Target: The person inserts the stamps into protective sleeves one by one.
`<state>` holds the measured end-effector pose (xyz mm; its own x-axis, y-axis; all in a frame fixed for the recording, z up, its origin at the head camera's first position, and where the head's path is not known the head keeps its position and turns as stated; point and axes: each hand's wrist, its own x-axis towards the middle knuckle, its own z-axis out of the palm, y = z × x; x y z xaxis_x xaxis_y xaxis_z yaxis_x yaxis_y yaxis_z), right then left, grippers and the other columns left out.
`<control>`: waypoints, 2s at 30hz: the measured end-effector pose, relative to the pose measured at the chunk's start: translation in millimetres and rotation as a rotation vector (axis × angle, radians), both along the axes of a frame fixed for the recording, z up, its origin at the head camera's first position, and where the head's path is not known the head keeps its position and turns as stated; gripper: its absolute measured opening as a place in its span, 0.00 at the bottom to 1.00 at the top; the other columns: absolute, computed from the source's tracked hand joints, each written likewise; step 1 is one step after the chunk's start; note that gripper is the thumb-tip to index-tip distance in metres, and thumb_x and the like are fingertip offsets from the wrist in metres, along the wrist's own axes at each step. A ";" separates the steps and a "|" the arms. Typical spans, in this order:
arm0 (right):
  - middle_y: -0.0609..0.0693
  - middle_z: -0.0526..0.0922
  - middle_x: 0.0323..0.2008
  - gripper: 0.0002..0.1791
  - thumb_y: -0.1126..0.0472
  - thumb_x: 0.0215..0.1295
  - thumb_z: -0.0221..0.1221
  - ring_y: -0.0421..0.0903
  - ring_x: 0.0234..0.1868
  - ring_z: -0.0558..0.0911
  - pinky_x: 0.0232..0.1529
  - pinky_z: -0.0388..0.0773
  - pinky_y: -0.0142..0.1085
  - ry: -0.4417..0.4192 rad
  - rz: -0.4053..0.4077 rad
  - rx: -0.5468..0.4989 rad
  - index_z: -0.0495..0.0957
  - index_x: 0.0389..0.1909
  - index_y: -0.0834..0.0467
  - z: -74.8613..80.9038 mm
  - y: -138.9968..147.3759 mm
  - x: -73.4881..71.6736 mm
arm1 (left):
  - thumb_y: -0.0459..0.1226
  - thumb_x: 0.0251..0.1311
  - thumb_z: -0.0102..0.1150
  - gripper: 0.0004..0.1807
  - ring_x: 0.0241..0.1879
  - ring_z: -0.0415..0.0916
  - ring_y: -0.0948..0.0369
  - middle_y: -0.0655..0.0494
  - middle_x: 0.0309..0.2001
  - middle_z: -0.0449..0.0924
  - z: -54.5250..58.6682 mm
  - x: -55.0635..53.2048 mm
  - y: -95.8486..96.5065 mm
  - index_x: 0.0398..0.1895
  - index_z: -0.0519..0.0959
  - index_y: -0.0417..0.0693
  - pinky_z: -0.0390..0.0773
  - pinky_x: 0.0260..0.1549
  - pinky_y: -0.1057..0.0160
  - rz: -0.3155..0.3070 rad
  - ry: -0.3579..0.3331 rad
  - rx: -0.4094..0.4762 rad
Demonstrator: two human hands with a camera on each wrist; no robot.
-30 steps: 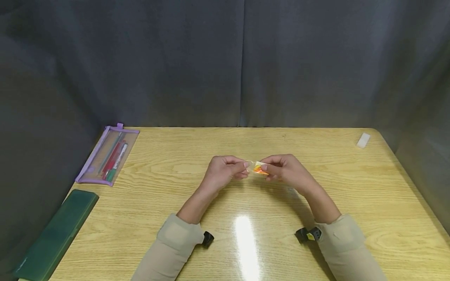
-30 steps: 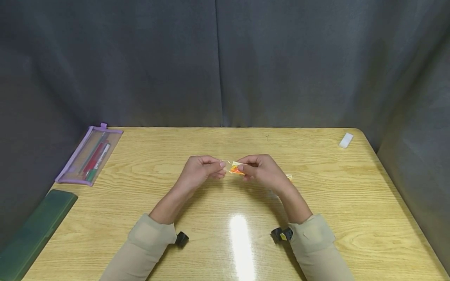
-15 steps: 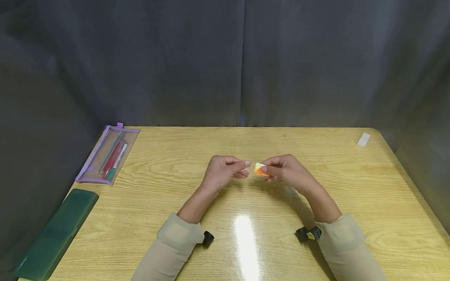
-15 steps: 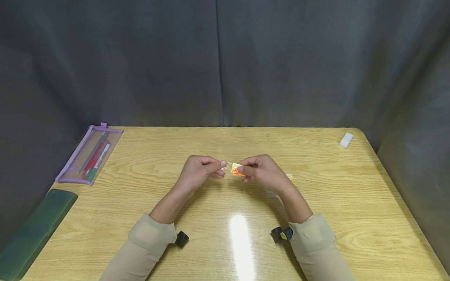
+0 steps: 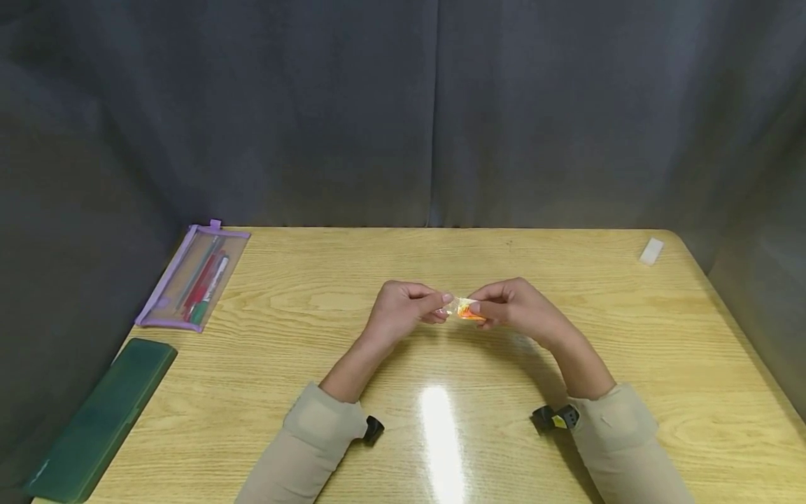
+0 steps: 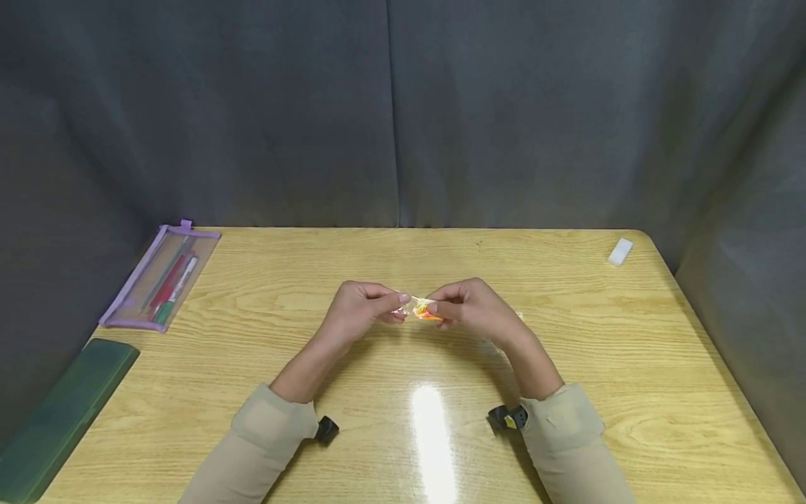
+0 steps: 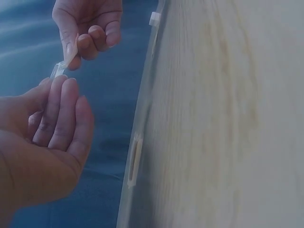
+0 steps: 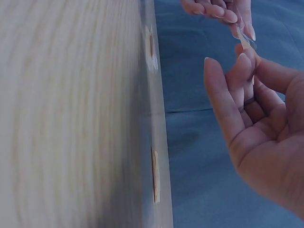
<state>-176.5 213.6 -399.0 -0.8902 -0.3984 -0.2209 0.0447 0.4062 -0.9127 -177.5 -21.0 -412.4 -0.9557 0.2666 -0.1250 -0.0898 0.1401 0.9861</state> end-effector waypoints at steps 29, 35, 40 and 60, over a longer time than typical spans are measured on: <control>0.55 0.88 0.45 0.17 0.53 0.72 0.62 0.57 0.46 0.88 0.52 0.86 0.50 0.104 -0.170 -0.039 0.84 0.51 0.61 0.9 -5.8 0.8 | 0.44 0.65 0.68 0.15 0.32 0.89 0.59 0.51 0.29 0.89 -2.8 -4.4 -3.4 0.40 0.89 0.40 0.90 0.40 0.58 0.006 -0.010 0.112; 0.54 0.89 0.40 0.17 0.51 0.70 0.64 0.58 0.43 0.86 0.25 0.78 0.39 0.085 -0.138 0.017 0.86 0.49 0.60 1.5 -5.8 0.7 | 0.43 0.64 0.68 0.14 0.31 0.89 0.59 0.50 0.29 0.89 -2.5 -3.2 -2.9 0.39 0.89 0.40 0.90 0.40 0.58 0.020 0.018 0.134; 0.54 0.90 0.39 0.18 0.51 0.70 0.63 0.58 0.43 0.87 0.24 0.78 0.38 0.081 -0.135 0.055 0.87 0.49 0.60 3.5 -6.7 0.9 | 0.43 0.64 0.68 0.14 0.30 0.89 0.59 0.47 0.31 0.90 -2.3 -2.2 -1.7 0.39 0.89 0.39 0.90 0.39 0.58 0.017 0.053 0.140; 0.61 0.89 0.41 0.15 0.55 0.72 0.61 0.60 0.46 0.88 0.43 0.86 0.51 0.038 -0.112 -0.036 0.81 0.55 0.56 3.4 -6.3 3.0 | 0.39 0.66 0.67 0.09 0.38 0.89 0.51 0.46 0.41 0.90 -0.6 0.0 3.2 0.39 0.90 0.42 0.89 0.42 0.57 -0.025 0.058 0.043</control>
